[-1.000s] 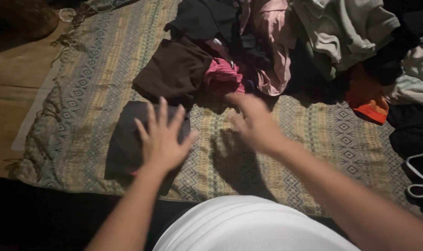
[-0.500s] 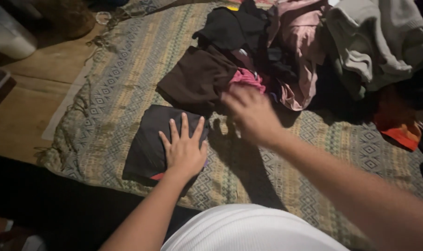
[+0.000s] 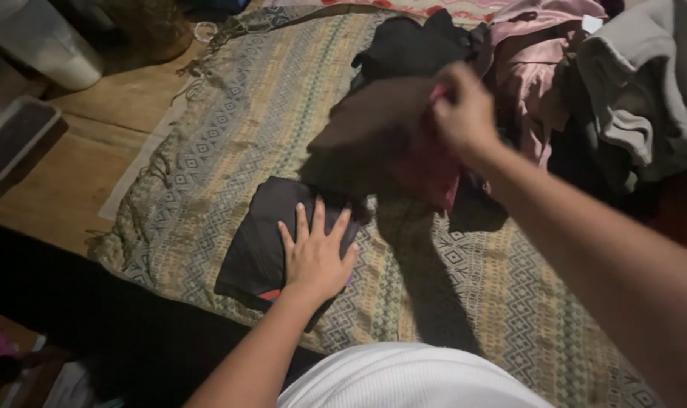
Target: Folding various articles of clothing on a bed and organizing them into stacks.
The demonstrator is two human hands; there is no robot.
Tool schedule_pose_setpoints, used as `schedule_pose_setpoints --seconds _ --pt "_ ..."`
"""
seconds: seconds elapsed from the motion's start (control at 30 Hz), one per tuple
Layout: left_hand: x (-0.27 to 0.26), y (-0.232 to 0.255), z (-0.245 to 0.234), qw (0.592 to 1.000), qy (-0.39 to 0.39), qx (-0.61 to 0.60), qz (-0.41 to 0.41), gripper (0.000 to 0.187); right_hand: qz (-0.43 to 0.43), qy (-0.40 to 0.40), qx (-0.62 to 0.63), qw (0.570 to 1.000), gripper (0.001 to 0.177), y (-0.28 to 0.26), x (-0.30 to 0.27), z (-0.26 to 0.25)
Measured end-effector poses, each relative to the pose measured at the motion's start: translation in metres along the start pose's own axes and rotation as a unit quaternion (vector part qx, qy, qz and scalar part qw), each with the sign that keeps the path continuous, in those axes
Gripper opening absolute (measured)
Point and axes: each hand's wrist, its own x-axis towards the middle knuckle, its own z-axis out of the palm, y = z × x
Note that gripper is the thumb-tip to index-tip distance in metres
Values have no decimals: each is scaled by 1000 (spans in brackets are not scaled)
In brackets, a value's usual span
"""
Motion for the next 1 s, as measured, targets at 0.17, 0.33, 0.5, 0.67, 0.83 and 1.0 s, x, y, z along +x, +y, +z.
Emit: schedule_pose_setpoints --seconds 0.17,0.33,0.5,0.67,0.83,1.0 --pt "-2 2 -2 999 -28 13 -26 69 95 179 182 962 45 147 61 -32" --pt "0 -5 6 1000 11 -3 -10 72 306 194 307 880 41 59 55 -54" --pt "-2 -1 4 1000 6 -1 -5 74 375 -19 60 925 26 8 27 -46" --pt "2 -10 17 999 28 -17 -1 79 285 -60 -49 955 26 57 13 -14" --pt "23 -40 23 995 50 -83 39 84 392 -95 228 886 39 39 -3 -24" --pt "40 -107 6 958 122 -43 -258 67 21 77 -260 962 52 -9 -68 -44"
